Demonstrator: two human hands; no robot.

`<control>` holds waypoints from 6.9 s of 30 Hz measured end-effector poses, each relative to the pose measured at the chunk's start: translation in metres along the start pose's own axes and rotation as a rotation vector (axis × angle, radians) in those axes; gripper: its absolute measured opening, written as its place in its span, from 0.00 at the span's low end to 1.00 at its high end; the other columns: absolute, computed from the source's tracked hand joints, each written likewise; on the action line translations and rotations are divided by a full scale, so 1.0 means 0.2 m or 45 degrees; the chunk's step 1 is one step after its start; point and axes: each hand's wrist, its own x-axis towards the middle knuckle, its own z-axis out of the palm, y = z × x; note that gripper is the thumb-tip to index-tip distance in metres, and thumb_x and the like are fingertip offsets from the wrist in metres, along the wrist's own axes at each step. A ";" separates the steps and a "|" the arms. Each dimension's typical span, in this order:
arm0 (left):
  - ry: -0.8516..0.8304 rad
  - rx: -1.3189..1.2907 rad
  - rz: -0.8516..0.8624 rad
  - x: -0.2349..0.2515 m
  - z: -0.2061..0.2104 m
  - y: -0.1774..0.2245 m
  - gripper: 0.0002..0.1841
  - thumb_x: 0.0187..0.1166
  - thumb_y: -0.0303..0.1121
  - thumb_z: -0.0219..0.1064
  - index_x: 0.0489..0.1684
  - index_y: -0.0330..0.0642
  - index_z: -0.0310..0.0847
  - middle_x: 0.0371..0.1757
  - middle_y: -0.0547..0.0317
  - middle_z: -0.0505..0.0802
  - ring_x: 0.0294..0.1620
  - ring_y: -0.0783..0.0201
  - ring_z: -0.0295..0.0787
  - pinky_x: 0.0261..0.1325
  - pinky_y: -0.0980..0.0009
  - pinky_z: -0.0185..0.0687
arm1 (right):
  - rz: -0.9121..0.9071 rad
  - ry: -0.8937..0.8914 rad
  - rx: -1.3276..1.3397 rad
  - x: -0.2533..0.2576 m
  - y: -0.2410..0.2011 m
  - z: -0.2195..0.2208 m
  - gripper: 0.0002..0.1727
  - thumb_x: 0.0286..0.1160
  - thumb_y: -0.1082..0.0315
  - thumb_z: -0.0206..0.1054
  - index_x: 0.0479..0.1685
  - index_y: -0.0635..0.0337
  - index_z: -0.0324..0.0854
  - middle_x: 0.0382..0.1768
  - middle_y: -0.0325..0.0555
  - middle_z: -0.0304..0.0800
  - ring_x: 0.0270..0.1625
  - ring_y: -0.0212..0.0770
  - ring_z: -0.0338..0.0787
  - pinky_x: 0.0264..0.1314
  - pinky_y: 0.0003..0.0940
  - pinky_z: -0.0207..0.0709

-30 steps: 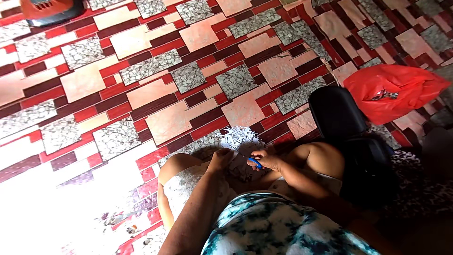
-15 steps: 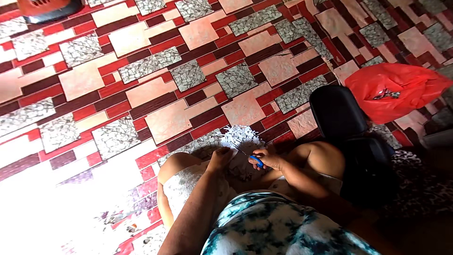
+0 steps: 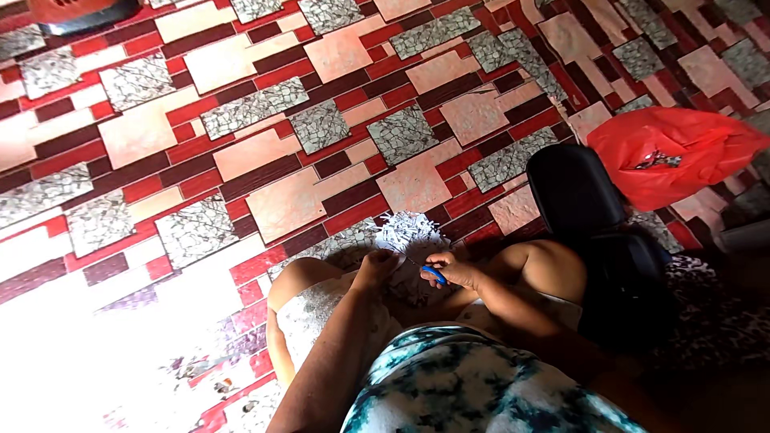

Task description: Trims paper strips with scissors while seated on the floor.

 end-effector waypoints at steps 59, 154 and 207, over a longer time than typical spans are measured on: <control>0.066 -0.018 -0.077 0.00 0.01 0.00 0.11 0.89 0.31 0.61 0.53 0.29 0.79 0.32 0.54 0.92 0.23 0.70 0.85 0.28 0.75 0.82 | 0.065 0.143 0.021 0.01 0.01 0.01 0.18 0.84 0.55 0.67 0.55 0.62 0.80 0.30 0.39 0.87 0.27 0.30 0.83 0.30 0.25 0.74; -0.197 -0.045 -0.045 0.00 -0.01 0.03 0.10 0.90 0.33 0.60 0.44 0.34 0.82 0.25 0.63 0.85 0.16 0.77 0.72 0.20 0.81 0.68 | -0.046 0.219 0.138 -0.06 0.07 0.10 0.12 0.78 0.68 0.68 0.53 0.66 0.82 0.26 0.38 0.89 0.25 0.28 0.85 0.25 0.21 0.77; -0.119 -0.206 -0.136 -0.02 -0.01 0.05 0.08 0.89 0.30 0.61 0.50 0.32 0.80 0.27 0.60 0.88 0.18 0.74 0.78 0.23 0.79 0.75 | -0.021 0.330 0.161 -0.09 0.04 0.09 0.10 0.79 0.73 0.67 0.54 0.68 0.82 0.25 0.38 0.88 0.22 0.27 0.83 0.24 0.20 0.75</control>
